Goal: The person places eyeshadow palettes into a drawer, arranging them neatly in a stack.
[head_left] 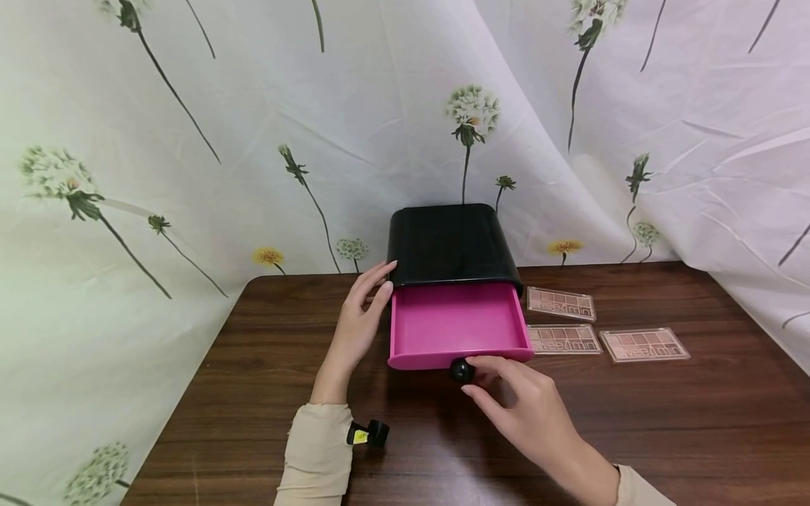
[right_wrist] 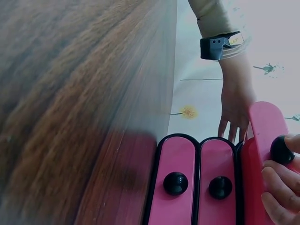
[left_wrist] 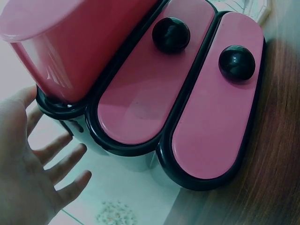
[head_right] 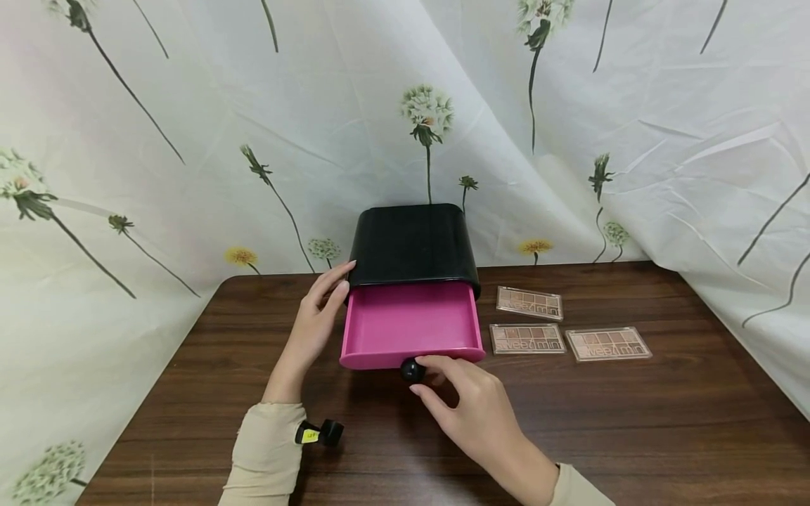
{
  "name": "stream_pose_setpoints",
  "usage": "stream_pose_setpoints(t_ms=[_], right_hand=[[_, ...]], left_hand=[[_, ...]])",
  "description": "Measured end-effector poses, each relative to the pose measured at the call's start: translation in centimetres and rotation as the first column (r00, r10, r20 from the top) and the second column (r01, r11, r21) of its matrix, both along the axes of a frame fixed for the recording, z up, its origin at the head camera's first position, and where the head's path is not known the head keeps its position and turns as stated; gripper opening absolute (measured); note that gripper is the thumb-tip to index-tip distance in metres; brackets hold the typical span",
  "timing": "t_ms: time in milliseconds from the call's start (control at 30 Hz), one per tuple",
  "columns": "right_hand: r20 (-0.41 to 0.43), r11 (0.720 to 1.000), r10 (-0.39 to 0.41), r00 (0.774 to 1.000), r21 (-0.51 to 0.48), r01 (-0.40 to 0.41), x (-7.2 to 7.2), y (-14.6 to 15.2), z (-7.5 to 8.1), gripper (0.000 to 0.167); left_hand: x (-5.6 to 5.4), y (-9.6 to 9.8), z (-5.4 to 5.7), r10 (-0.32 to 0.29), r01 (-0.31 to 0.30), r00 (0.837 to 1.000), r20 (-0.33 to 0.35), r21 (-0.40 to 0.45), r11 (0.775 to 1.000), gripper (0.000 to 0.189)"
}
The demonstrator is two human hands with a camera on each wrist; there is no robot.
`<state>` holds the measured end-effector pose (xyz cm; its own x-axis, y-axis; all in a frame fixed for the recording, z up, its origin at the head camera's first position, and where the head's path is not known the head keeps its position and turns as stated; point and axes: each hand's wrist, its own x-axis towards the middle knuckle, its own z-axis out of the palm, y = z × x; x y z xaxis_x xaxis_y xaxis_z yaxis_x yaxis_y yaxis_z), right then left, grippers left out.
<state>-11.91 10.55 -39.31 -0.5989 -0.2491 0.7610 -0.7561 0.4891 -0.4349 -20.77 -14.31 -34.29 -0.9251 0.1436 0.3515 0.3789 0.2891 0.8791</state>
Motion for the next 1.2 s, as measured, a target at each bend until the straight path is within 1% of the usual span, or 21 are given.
stream_pose_setpoints(t_ms=[167, 233, 433, 600, 767, 967, 1100, 1200], right_hand=[[0.006, 1.0, -0.015, 1.0, 0.025, 0.015, 0.3, 1.0, 0.0, 0.035], [-0.017, 1.0, -0.014, 1.0, 0.021, 0.014, 0.3, 1.4, -0.1, 0.034], [-0.121, 1.0, -0.001, 0.993, -0.016, -0.001, 0.0, 3.1, -0.1, 0.033], [-0.152, 1.0, 0.003, 0.988, -0.02, -0.006, -0.2, 4.7, -0.2, 0.033], [-0.175, 0.999, 0.037, 0.984, -0.008, -0.039, -0.7, 6.7, -0.3, 0.035], [-0.148, 0.997, 0.066, 0.987, 0.053, -0.058, -1.4, 9.7, -1.2, 0.036], [-0.092, 0.991, 0.09, 0.992, 0.104, -0.081, -2.0, 12.0, -1.7, 0.035], [-0.033, 0.987, 0.062, 0.998, 0.15, -0.057, -2.3, 13.7, -1.9, 0.028]], left_hand=[[0.0, 0.0, 0.0, -0.002, 0.002, 1.0, 0.0, 0.002, 1.0, 0.041], [0.0, 0.0, 0.0, -0.002, 0.002, 1.0, 0.0, 0.001, 1.0, 0.041], [0.0, -0.1, 0.0, 0.002, -0.002, 1.0, -0.004, 0.001, 1.0, 0.04], [-0.1, -0.1, 0.0, 0.001, -0.001, 1.0, -0.002, 0.0, 1.0, 0.041], [0.1, 0.0, 0.0, 0.002, -0.002, 1.0, -0.001, 0.006, 1.0, 0.04], [0.0, -0.1, -0.2, -0.001, 0.001, 1.0, -0.003, 0.009, 1.0, 0.04], [0.0, -0.1, -0.2, -0.002, 0.002, 1.0, -0.005, 0.012, 1.0, 0.04], [0.1, -0.1, -0.1, 0.001, -0.001, 1.0, -0.007, 0.013, 1.0, 0.04]])
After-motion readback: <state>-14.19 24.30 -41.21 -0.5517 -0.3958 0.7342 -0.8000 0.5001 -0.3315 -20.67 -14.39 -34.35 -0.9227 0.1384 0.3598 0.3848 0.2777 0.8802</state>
